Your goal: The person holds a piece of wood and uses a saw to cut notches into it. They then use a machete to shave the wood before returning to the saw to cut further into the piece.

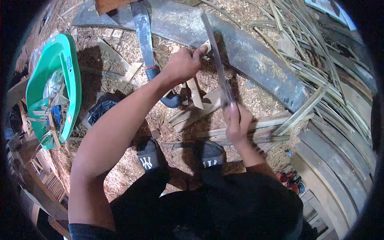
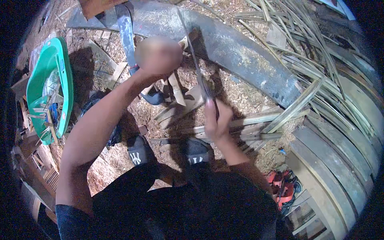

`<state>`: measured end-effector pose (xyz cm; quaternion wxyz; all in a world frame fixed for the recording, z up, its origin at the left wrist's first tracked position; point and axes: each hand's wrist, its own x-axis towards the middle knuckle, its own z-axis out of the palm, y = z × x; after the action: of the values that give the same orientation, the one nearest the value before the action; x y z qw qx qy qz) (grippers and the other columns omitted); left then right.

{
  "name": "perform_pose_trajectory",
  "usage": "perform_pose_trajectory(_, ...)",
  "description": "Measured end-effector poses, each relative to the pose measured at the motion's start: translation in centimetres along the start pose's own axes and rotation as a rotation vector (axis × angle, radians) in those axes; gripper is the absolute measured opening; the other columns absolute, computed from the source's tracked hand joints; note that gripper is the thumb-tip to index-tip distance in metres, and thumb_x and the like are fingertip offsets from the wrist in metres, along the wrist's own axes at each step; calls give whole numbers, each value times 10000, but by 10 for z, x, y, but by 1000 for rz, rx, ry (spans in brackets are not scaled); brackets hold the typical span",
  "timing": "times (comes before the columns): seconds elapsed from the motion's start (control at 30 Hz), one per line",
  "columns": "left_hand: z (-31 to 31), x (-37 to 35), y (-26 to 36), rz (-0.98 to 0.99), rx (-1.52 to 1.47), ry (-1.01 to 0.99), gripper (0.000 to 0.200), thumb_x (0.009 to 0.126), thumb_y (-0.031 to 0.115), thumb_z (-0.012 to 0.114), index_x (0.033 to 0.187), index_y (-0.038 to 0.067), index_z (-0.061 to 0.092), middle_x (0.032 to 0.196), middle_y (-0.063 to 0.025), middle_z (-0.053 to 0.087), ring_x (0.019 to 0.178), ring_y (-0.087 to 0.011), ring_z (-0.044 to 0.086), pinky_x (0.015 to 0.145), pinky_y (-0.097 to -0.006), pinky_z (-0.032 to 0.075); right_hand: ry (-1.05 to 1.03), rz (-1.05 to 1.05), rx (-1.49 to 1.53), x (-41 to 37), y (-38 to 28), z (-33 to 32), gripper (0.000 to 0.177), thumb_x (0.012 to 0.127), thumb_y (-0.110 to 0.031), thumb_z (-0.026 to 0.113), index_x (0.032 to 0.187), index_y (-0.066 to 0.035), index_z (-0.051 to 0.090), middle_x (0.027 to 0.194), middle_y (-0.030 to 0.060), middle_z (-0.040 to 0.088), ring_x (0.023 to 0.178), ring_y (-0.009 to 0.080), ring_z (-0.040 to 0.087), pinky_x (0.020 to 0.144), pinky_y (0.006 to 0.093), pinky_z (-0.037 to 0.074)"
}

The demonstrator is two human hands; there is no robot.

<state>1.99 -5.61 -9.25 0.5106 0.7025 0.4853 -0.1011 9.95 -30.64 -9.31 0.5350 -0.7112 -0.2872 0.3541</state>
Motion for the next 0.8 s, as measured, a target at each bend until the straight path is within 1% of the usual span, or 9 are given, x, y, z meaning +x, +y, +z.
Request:
perform_pose_trajectory(0.1, -2, 4, -2, 0, 15, 52, 684, 1055, 547, 456, 778, -35, 684, 723, -269, 683, 795, -411, 736, 826, -525, 548, 34, 2, -28, -34, -3, -4, 420, 1039, -252, 522, 672, -48, 510, 552, 2, 427, 504, 128, 407, 491, 323, 309)
perform_pose_trajectory(0.17, 1, 2, -5, -46, -57, -19, 766, 1037, 625, 463, 815, -76, 678, 648, -117, 627, 602, -217, 617, 630, -413, 516, 11, -101, -37, -17, 12, -9, 418, 1045, -251, 520, 681, -45, 512, 556, 14, 424, 514, 130, 405, 502, 340, 316)
perform_pose_trajectory(0.23, -5, -7, 5, -23, -64, -38, 770, 1024, 645, 481, 866, -81, 684, 699, -123, 651, 622, -213, 625, 635, -401, 520, 25, -113, -133, 39, -14, 6, 453, 1059, -296, 509, 686, -37, 506, 568, 18, 429, 509, 134, 388, 502, 354, 303)
perform_pose_trajectory(0.33, -11, -3, 2, -46, -133, -70, 727, 1017, 646, 506, 1015, -59, 685, 777, -95, 645, 695, -178, 604, 650, -366, 501, 61, -18, 154, 68, -40, 4, 486, 1069, -310, 502, 657, -54, 479, 562, 13, 440, 514, 127, 400, 502, 317, 294)
perform_pose_trajectory(0.43, -19, -1, 0, -59, -104, -131, 715, 1019, 638, 511, 1027, -57, 677, 789, -78, 633, 714, -169, 586, 650, -346, 493, 126, -24, 405, 56, -45, -13, 504, 1079, -314, 489, 641, -69, 438, 566, 10, 426, 520, 120, 404, 503, 293, 302)
perform_pose_trajectory(0.5, -14, 0, -5, -19, -131, -54, 658, 1023, 620, 519, 959, -20, 655, 779, -50, 601, 691, -151, 542, 618, -334, 457, 169, -33, 520, 42, -43, -23, 506, 1084, -313, 480, 642, -75, 417, 575, 9, 416, 523, 115, 401, 504, 284, 308)
perform_pose_trajectory(0.6, -17, 0, -6, -43, -312, -190, 572, 1044, 572, 514, 881, 33, 615, 689, -25, 534, 590, -144, 492, 534, -333, 405, 308, 82, 580, 22, -31, -30, 457, 1090, -293, 470, 698, -67, 410, 625, 25, 383, 523, 112, 357, 518, 286, 331)
perform_pose_trajectory(0.67, -16, -1, -4, -39, -333, -205, 514, 1078, 506, 475, 819, 72, 567, 612, -10, 467, 491, -138, 433, 462, -330, 339, 308, 75, 582, 12, -24, -34, 458, 1089, -295, 471, 696, -67, 411, 624, 25, 386, 521, 114, 358, 520, 287, 334)
perform_pose_trajectory(0.8, -14, -2, 1, -70, -390, -197, 533, 1111, 461, 384, 745, 97, 518, 552, 8, 405, 428, -123, 386, 430, -313, 303, 264, 54, 575, 0, -18, -38, 458, 1084, -295, 483, 698, -55, 427, 618, 27, 398, 536, 122, 395, 520, 290, 340)
